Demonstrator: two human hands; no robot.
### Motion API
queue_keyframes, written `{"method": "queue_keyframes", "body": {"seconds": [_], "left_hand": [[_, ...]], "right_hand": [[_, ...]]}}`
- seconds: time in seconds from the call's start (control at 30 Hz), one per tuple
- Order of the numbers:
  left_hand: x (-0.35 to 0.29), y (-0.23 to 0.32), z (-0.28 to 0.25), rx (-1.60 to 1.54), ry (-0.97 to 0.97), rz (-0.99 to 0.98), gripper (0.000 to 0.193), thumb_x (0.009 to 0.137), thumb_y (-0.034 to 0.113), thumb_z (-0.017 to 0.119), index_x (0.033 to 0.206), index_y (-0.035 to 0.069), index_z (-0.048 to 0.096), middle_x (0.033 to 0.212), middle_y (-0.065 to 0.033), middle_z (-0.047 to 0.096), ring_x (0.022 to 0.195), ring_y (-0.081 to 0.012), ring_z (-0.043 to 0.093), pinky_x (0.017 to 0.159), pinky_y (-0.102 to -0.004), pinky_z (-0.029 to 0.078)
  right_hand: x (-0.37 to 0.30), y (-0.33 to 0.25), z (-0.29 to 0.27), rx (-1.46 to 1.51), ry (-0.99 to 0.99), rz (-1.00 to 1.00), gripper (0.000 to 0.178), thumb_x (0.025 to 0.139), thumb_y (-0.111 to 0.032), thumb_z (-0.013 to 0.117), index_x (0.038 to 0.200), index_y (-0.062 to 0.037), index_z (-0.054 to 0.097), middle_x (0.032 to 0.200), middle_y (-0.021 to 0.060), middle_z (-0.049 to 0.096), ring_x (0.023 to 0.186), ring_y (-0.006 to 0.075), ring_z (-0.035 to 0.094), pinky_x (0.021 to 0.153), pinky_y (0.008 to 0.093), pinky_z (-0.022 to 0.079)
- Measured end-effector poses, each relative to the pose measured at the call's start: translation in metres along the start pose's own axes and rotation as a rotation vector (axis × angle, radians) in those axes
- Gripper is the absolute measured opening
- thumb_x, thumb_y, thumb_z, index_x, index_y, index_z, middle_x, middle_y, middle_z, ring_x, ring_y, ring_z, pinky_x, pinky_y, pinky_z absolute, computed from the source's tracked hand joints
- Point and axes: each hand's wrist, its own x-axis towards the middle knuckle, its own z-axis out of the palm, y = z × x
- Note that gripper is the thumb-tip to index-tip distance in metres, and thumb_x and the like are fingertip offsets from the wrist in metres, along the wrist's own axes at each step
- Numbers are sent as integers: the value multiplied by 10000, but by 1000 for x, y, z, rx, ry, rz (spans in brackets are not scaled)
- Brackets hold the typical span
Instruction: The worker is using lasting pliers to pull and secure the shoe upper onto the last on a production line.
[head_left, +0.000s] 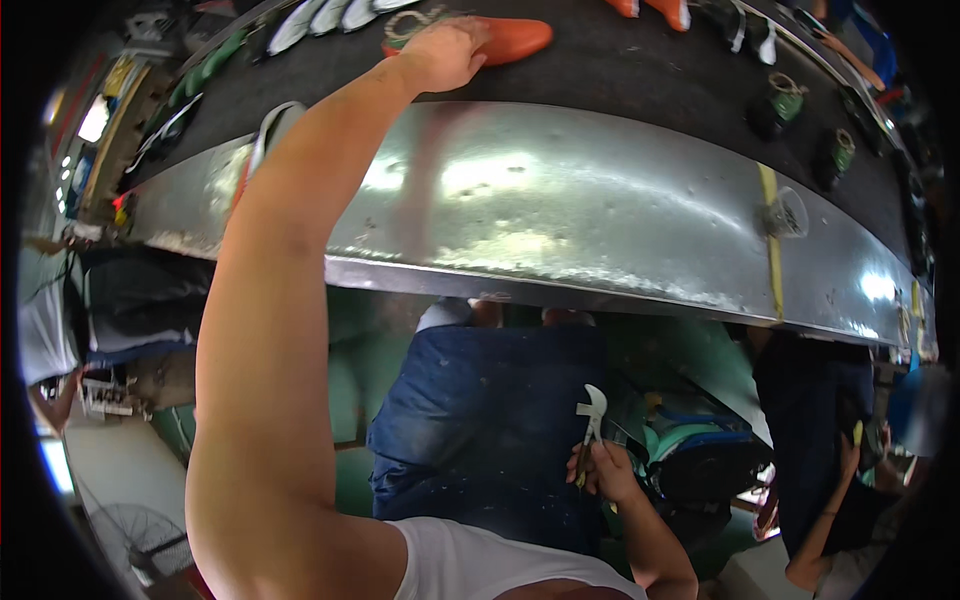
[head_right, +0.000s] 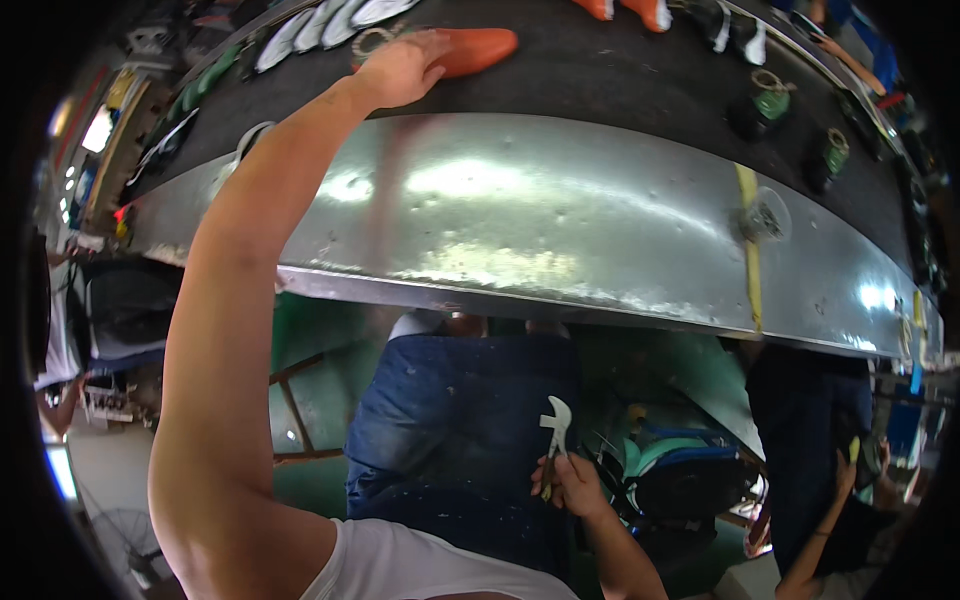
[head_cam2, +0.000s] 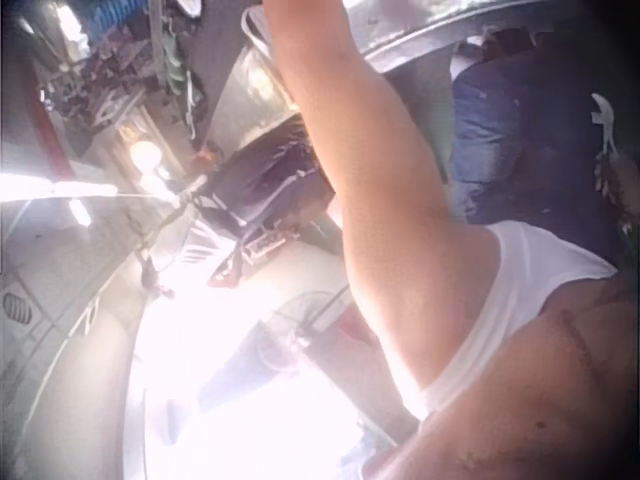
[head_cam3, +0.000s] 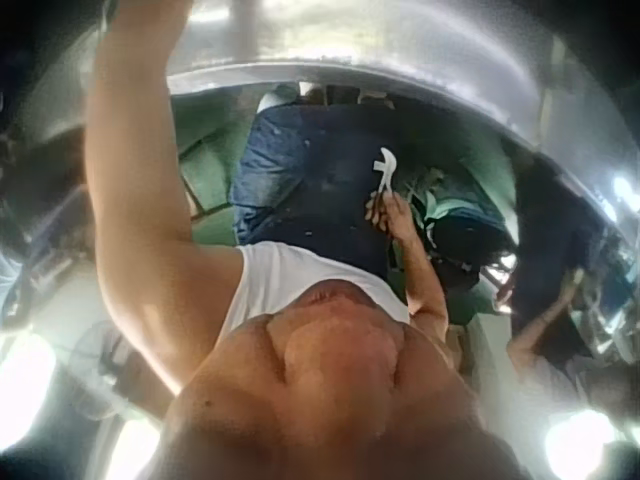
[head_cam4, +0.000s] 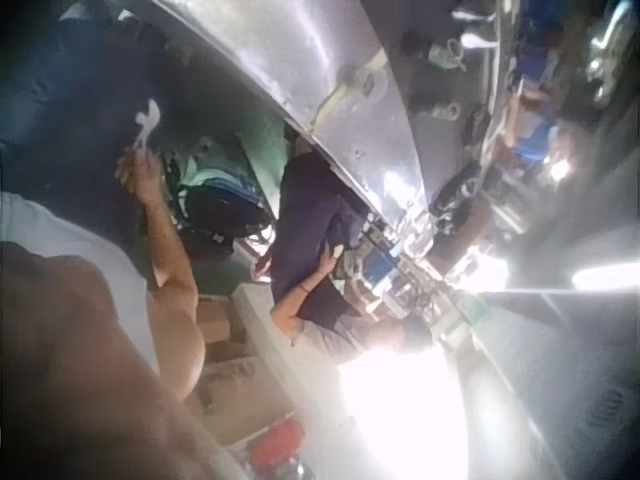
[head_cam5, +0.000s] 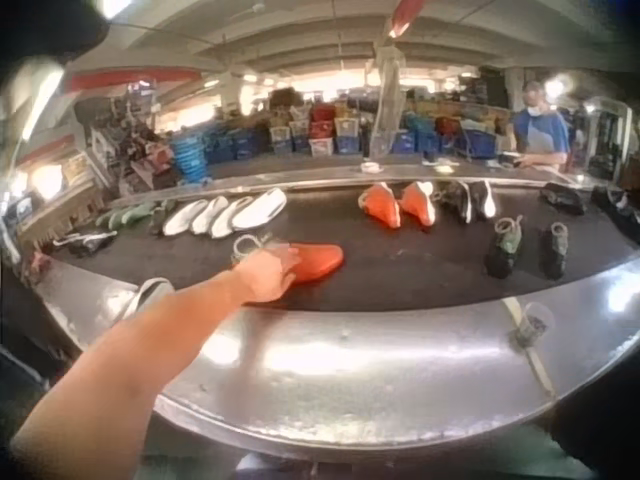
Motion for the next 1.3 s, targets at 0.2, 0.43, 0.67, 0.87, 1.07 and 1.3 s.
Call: {"method": "queue_keyframes", "body": {"seconds": [0.2,0.43,0.67,0.87,1.07,1.3], "left_hand": [[-136,-116,-46,61,-241,-700,746,794,525,748,1336,34,600,1370,-199,596,1298,-319,550,1054,-419,468],[-195,-137,-56,-718,-679,-1114,796,825,564,699,1323,-49,602,1379,-238,584,1246,-376,579,985,-464,490],[-213,-120,-45,-1041,-340,-929,592,947,433,655,1352,8,575,1212,-141,685,1040,-246,674,896,-391,532],[-306,93,-105,-2242,78,-791,594,946,389,685,1395,38,521,1164,-112,686,1017,-218,677,872,-386,567],[-378,298,-96,-1996,197,-437,673,935,118,694,1515,47,361,1386,-109,520,1266,-180,498,1088,-341,385],[-381,305,-99,-1997,-66,-426,613,964,214,671,1499,122,384,1430,-130,411,1295,-238,463,1104,-374,381]], "right_hand": [[-1,2,1,28,45,-36,542,1060,-478,398,1135,34,557,900,156,679,703,237,699,417,256,458],[1,4,9,27,26,-33,470,1085,-397,382,1141,38,549,910,154,686,706,216,700,427,244,454],[-9,12,21,-8,79,-76,497,1073,-439,403,1141,31,551,911,145,680,716,219,700,419,252,444],[-12,23,26,-43,118,-105,403,1051,-369,493,1131,19,564,906,120,683,732,187,688,547,279,505],[-45,-25,67,-533,63,-345,358,994,-207,591,1259,28,535,925,59,649,770,147,634,707,283,509],[-75,-56,125,-788,-11,-338,359,985,-161,574,1292,25,560,1016,66,695,783,121,634,725,287,522]]}}
